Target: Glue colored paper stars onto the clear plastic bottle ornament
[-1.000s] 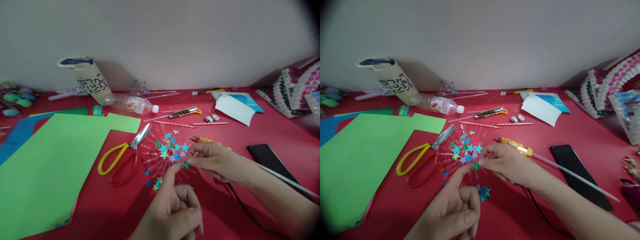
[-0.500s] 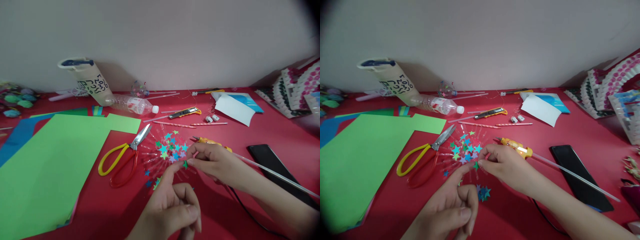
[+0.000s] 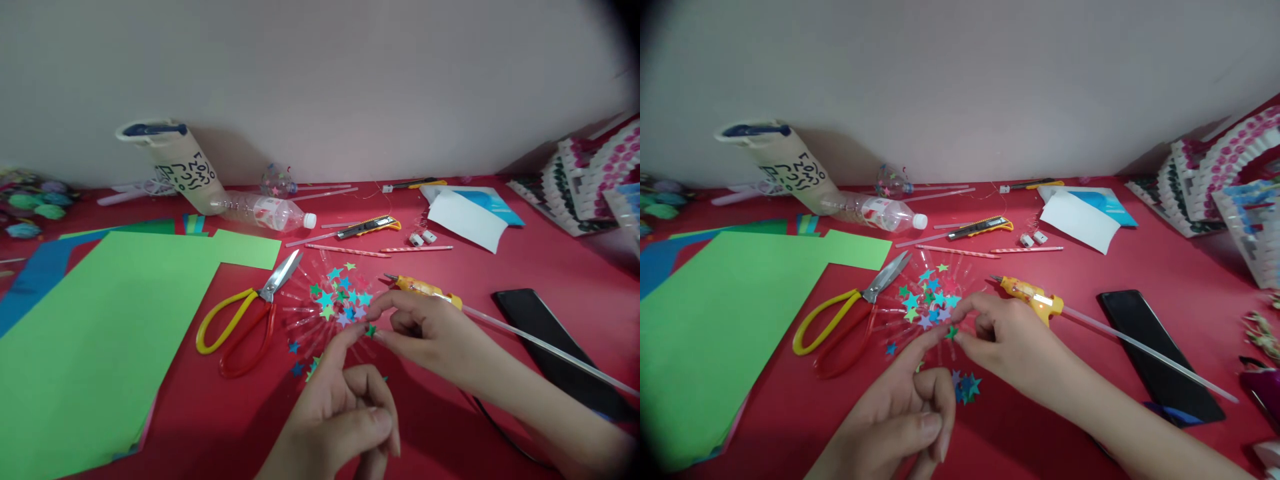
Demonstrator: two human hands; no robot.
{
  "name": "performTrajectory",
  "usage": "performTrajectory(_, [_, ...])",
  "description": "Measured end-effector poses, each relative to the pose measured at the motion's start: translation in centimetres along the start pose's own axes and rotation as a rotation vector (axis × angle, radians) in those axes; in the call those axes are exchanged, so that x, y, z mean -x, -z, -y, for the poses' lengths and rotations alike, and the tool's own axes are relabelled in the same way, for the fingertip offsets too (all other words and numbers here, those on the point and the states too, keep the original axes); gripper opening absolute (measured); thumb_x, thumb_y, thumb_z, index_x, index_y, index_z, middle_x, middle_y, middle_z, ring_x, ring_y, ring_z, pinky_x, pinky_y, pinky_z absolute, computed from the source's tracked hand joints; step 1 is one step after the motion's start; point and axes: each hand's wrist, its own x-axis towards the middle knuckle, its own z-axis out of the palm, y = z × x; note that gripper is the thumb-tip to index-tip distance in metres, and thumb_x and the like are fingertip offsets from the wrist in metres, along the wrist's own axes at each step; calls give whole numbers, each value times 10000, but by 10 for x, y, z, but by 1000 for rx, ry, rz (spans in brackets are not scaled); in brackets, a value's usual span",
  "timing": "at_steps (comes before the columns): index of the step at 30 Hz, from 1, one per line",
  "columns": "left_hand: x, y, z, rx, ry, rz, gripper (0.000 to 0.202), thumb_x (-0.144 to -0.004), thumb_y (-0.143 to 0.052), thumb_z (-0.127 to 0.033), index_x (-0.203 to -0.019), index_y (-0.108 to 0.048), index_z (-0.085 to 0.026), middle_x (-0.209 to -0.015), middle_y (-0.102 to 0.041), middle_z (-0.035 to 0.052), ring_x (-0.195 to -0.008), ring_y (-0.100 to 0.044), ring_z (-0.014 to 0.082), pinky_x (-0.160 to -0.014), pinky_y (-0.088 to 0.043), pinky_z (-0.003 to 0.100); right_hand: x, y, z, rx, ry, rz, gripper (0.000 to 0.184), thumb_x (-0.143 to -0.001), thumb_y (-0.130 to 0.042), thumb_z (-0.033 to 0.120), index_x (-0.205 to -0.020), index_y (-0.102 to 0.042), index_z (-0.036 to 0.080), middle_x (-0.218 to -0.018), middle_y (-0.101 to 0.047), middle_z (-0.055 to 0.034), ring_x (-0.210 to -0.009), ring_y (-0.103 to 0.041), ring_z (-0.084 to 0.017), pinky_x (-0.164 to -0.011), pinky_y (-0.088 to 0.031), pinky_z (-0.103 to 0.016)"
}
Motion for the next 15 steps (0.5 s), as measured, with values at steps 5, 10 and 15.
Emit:
performTrajectory(5, [0,-2,1,-16,6,-26,741,-775,-562,-135,-1391,-160,-227,-679,-590,-34,-398,-442,32,-400,-335,140,1,-2,-1,-55,3,24,159,-774,-533,201,-916,-601,223,-462,-346,98,-426,-308,-78,-421,-217,-207])
performTrajectory(10, [0,-3,3,-33,5,-52,795,-767,-574,-150,-1398,-96,-218,-674,-589,-38,-392,-443,35,-404,-329,149,-3,3,1,-131,-19,105,102,-773,-554,211,-861,-604,212,-457,-324,104,-419,-279,-65,-404,-208,-193])
performTrajectory(15, [1,-5,3,-57,0,-65,808,-760,-582,-162,-1397,-88,-216,-672,-579,-37,-400,-439,35,-409,-328,152,-6,7,3,-178,-69,165,66,-780,-538,188,-813,-593,204,-451,-359,107,-361,-308,-40,-371,-257,-160])
